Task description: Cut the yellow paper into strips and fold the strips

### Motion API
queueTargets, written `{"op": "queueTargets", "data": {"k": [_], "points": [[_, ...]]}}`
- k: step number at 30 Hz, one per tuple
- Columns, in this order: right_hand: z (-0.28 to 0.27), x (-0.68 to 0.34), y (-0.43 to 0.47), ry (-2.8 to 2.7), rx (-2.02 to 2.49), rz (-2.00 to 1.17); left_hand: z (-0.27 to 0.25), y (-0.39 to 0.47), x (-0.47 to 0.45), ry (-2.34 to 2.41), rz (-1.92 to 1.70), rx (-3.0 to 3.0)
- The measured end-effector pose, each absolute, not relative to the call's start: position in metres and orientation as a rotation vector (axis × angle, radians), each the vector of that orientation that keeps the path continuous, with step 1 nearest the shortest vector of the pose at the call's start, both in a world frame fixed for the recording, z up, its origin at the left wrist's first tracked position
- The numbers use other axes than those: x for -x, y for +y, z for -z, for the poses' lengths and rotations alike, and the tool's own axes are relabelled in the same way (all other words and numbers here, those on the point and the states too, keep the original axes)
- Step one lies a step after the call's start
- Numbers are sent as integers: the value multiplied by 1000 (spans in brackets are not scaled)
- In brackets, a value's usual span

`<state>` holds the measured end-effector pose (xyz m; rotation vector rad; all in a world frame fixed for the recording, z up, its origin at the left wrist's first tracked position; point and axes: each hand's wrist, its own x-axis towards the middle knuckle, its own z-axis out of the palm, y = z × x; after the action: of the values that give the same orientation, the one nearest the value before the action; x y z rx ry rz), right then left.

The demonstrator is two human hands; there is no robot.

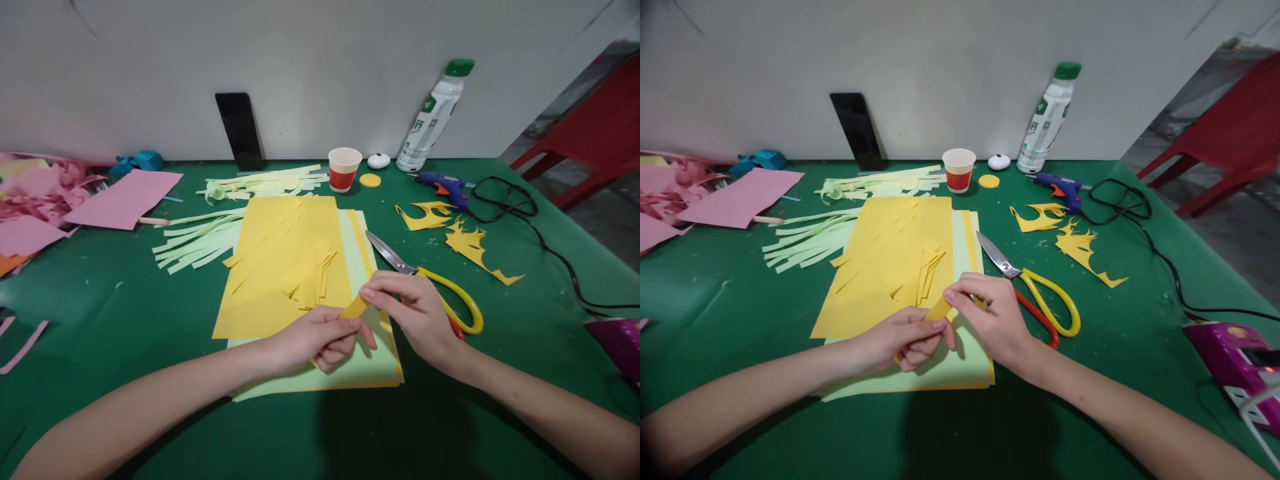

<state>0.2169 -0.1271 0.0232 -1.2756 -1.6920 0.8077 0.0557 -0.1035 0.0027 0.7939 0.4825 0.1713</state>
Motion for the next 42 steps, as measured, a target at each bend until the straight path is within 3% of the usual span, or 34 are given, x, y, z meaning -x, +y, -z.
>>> {"op": "queueTargets", "data": {"k": [12, 22, 33, 42], "points": [[-32, -230, -120, -1896, 1450, -619, 6, -105, -54, 531, -283, -965], [-18, -286, -129, -1957, 2088, -248, 14, -101, -53, 469, -283, -969], [-2, -311, -120, -1697, 2217, -719, 8, -101, -57, 533, -476, -1007], [-13, -301, -125, -1290, 1474, -1518, -21, -81, -48, 535, -609, -1022]]}}
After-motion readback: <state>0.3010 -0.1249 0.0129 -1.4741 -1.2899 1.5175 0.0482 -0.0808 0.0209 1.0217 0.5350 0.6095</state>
